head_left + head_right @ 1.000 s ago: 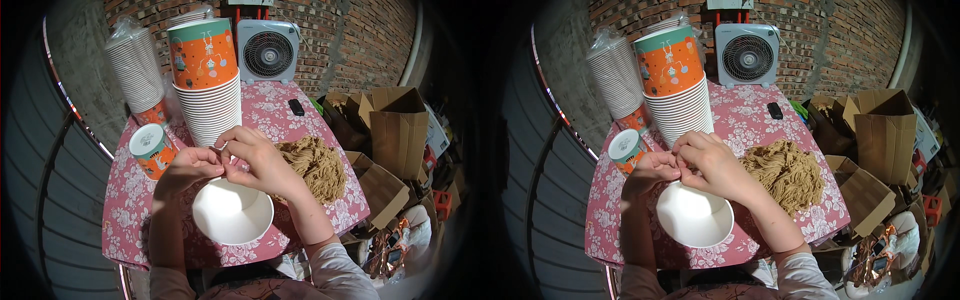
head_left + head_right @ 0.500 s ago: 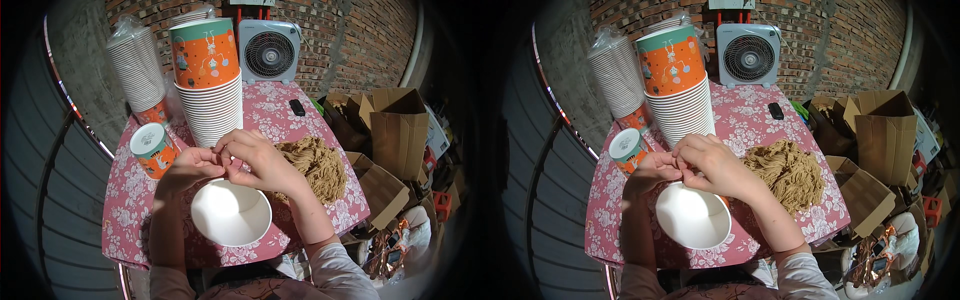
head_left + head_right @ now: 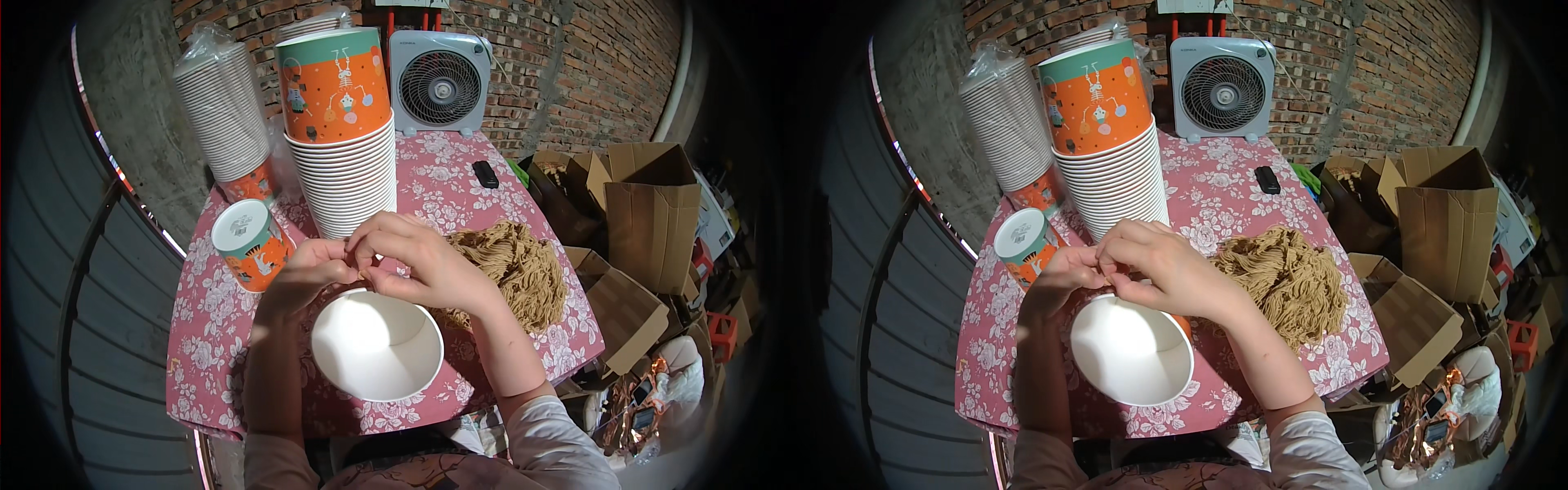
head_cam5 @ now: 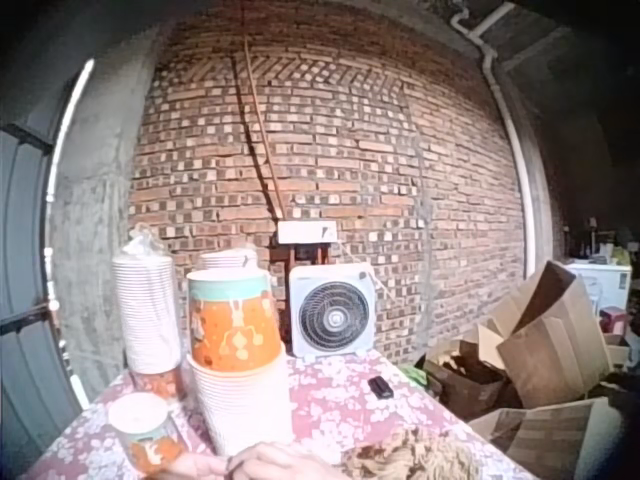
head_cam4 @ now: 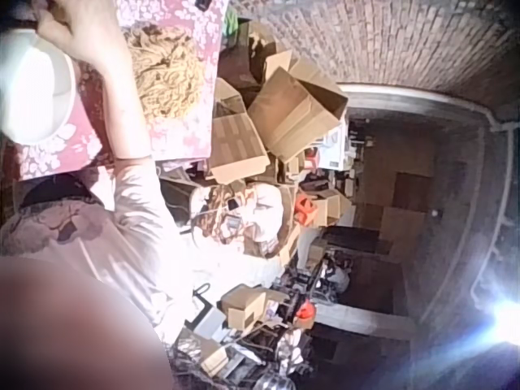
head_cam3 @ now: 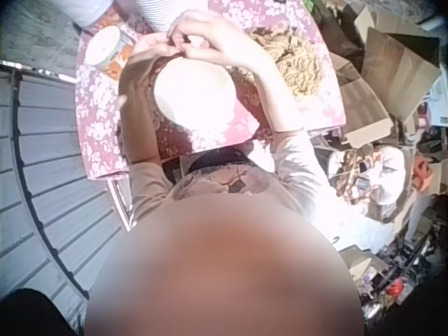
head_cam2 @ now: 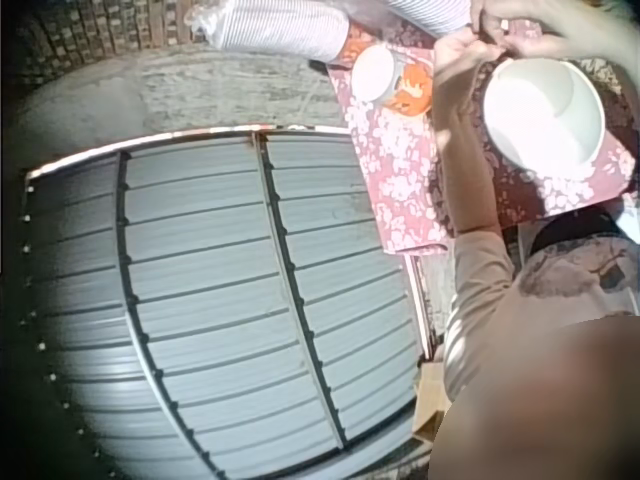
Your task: Attaching decorative strings to paper cups for assembly.
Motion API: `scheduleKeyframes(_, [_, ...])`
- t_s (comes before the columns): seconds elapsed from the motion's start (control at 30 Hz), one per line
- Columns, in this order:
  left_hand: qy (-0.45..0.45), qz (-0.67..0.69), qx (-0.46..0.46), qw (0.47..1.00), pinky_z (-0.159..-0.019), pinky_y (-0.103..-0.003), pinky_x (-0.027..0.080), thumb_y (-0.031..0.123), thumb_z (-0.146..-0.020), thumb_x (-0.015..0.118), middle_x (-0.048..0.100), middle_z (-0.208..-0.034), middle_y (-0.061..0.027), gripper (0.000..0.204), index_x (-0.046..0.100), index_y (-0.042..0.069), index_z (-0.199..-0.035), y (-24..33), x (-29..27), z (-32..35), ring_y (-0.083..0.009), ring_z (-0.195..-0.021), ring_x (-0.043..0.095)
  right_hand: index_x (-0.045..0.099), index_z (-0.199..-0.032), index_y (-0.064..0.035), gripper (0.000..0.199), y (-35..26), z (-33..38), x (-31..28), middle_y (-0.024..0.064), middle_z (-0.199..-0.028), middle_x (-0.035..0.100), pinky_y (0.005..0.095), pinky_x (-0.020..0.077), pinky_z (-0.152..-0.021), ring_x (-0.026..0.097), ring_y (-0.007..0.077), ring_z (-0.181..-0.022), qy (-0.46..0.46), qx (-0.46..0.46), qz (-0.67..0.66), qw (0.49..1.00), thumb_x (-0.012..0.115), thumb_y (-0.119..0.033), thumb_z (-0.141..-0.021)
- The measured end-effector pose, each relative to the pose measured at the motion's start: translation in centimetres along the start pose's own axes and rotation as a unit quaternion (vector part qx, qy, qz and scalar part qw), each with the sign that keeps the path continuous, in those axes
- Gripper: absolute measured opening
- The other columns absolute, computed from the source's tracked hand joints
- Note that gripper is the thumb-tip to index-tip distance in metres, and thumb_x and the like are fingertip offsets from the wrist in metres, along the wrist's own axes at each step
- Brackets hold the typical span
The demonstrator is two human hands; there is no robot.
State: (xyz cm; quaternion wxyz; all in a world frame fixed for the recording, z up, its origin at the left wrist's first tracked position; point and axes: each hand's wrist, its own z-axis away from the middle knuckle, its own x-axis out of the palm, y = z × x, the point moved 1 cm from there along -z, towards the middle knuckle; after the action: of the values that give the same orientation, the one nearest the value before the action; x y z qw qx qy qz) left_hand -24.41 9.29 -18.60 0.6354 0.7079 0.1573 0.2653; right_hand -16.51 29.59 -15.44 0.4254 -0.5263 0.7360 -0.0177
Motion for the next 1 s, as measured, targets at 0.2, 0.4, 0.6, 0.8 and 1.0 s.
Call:
scheduleKeyframes(0.2, [0.007,-0.003,-0.019,1.000,-0.063,-0.018,0.046,0.013,-0.089,0.068,0.068,-0.087,0.0008,0.020,0.072,-0.002,-0.102,0.3,-0.2,0.2,-0.0030,-0.070,0.058,0.063,-0.094,-0.0016,0.011,1.1,0.0,0.2,0.0115,-0.109,0.067,0.0396,0.0507,-0.094,0.065,0.0274,-0.105,0.002,-0.009,-0.081,0.997,0.069,-0.004,-0.084])
scheduleKeyframes(0.4, [0.023,-0.009,-0.032,0.999,-0.063,-0.019,0.048,0.011,-0.090,0.070,0.070,-0.088,-0.0021,0.018,0.071,-0.003,-0.102,0.7,0.5,0.2,-0.0057,-0.071,0.062,0.064,-0.093,-0.0008,0.012,1.0,-0.1,-0.1,0.0112,-0.108,0.067,0.0395,0.0514,-0.093,0.065,0.0272,-0.103,0.001,-0.014,-0.057,0.998,0.068,-0.002,-0.082])
scheduleKeyframes(0.6, [0.014,-0.002,-0.037,0.999,-0.067,-0.021,0.053,0.011,-0.091,0.071,0.072,-0.090,-0.0048,0.018,0.071,-0.004,-0.102,-0.1,-1.0,0.0,-0.0076,-0.075,0.066,0.064,-0.092,-0.0015,0.012,0.9,-0.1,0.0,0.0105,-0.105,0.067,0.0395,0.0518,-0.091,0.066,0.0271,-0.101,0.013,-0.013,-0.043,0.999,0.068,-0.002,-0.080])
scheduleKeyframes(0.8, [0.004,0.010,-0.031,0.999,-0.069,-0.022,0.055,0.012,-0.091,0.074,0.071,-0.092,-0.0056,0.020,0.070,-0.004,-0.103,0.6,-0.1,0.1,-0.0089,-0.078,0.068,0.068,-0.095,-0.0031,0.013,0.9,0.0,0.2,0.0092,-0.101,0.069,0.0397,0.0519,-0.090,0.066,0.0267,-0.100,0.030,-0.008,-0.034,0.999,0.070,-0.004,-0.082])
scheduleKeyframes(1.0, [0.008,0.017,-0.023,1.000,-0.070,-0.023,0.055,0.014,-0.090,0.076,0.071,-0.094,-0.0059,0.025,0.069,-0.004,-0.106,0.2,-0.6,0.2,-0.0096,-0.079,0.068,0.071,-0.094,-0.0085,0.012,0.5,0.0,0.1,0.0039,-0.099,0.070,0.0367,0.0462,-0.088,0.067,0.0220,-0.098,0.047,-0.047,0.044,0.997,0.071,-0.007,-0.082])
